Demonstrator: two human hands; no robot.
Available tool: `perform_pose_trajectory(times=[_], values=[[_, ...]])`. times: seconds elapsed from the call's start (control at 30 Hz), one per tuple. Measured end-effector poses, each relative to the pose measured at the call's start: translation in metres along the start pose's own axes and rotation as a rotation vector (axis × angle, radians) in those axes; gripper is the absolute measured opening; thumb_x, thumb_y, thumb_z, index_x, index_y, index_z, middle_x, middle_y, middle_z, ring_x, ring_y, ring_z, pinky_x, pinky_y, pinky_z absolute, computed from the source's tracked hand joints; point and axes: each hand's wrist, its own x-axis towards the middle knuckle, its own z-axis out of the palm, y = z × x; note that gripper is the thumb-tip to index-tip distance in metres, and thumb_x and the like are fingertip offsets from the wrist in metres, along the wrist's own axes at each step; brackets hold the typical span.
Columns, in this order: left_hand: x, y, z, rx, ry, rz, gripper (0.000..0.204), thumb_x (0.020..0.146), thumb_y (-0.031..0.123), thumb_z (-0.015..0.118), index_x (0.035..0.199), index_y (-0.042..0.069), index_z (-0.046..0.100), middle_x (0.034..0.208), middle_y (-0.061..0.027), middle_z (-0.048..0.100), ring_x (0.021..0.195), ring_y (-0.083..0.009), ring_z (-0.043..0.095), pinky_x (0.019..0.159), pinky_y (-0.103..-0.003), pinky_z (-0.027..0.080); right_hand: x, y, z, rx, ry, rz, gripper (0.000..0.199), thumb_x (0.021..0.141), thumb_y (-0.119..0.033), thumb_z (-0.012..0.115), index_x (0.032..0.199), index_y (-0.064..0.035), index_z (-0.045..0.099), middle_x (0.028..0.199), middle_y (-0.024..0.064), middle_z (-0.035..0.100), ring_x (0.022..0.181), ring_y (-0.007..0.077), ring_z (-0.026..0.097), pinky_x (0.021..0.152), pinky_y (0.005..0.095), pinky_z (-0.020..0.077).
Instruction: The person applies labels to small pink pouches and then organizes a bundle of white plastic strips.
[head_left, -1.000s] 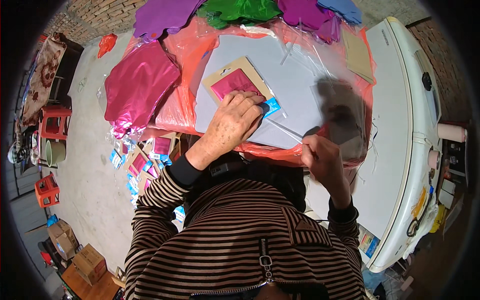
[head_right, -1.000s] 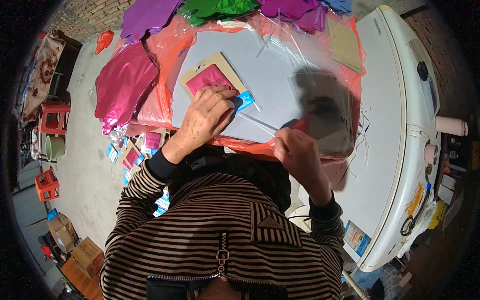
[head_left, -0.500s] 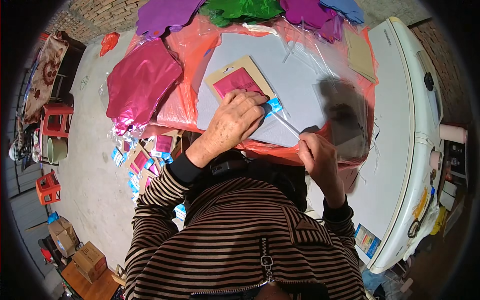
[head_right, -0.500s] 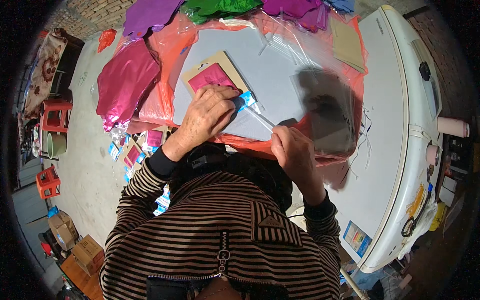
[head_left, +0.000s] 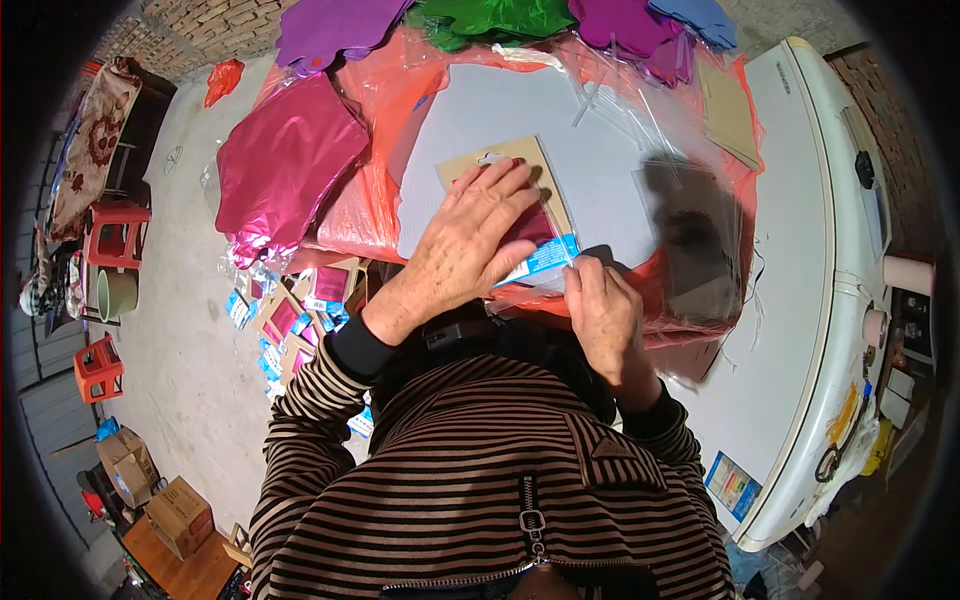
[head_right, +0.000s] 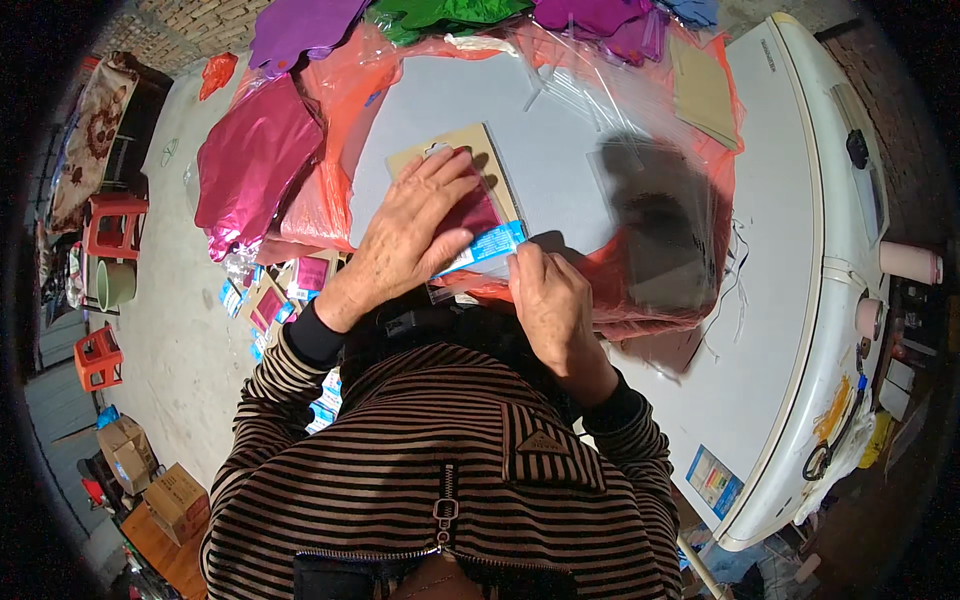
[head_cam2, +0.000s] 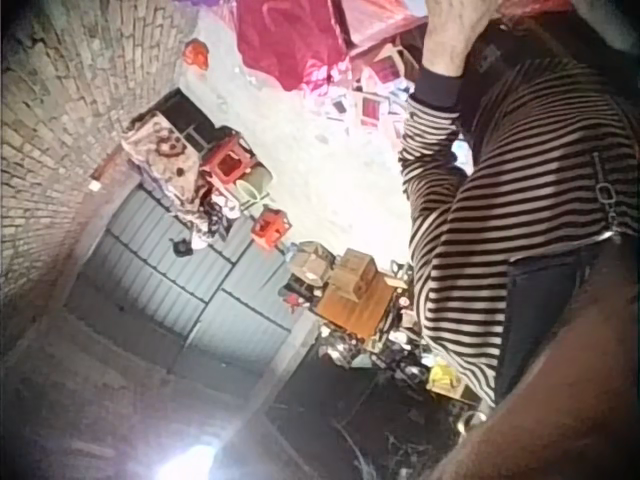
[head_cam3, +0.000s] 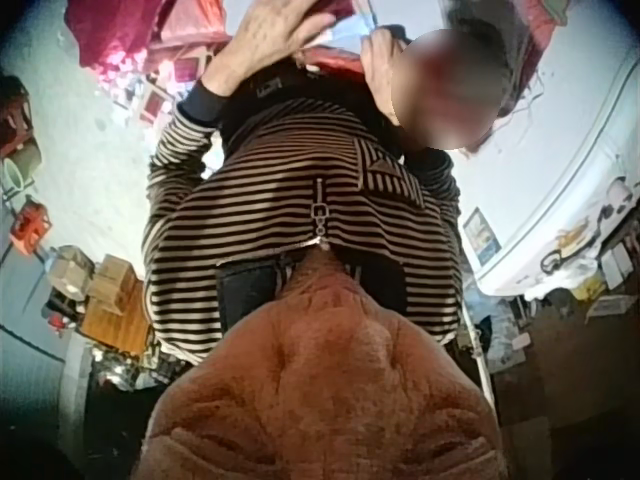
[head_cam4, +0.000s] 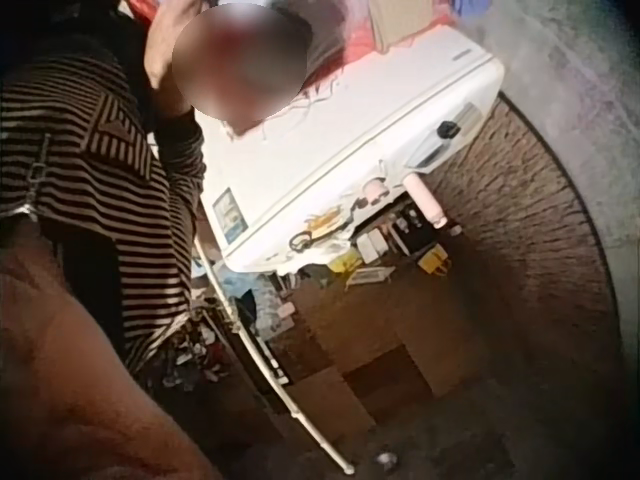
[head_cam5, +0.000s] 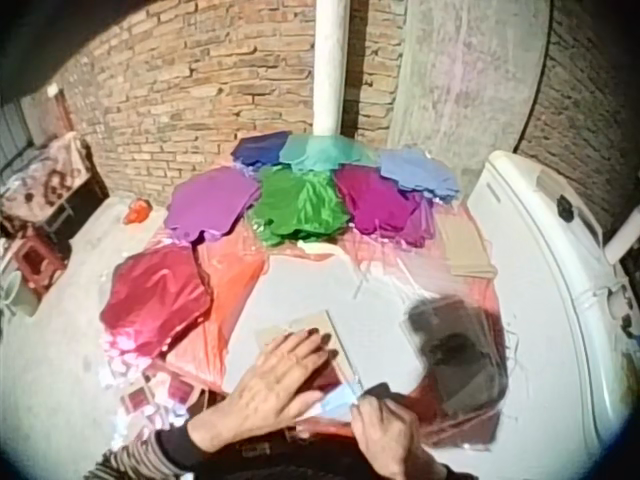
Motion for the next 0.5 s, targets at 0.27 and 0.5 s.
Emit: perform_pose_trajectory(times=[0.27,0.5], values=[[0.000,-0.015,0.010,0.033,-0.147,0.065,0.043,0.093,0.021,0.059,0.133,0.006,0.055,0.144,-0.0121,0.048,0.139,-0.0316,0.037,0.116,-0.050,0.026,0.023,0.003,-0.010,0.015,-0.029,-0.089,0.019,0.079,-0.007,0.075,0.086,-0.0040,0.058,0.073,0.0121,0.059,0.068,0.0304,0.058,0.061,0.0392,0.0486],[0.015,-0.030,0.013,0.006,-0.208,0.159,0.042,0.092,0.016,0.058,0.133,0.010,0.057,0.145,-0.0110,0.048,0.140,-0.0295,0.036,0.117,-0.049,0.025,0.027,0.008,0.002,0.093,-0.077,0.007,0.017,0.079,-0.010,0.074,0.086,-0.0054,0.059,0.079,0.0113,0.059,0.073,0.0302,0.058,0.065,0.0402,0.0484]])
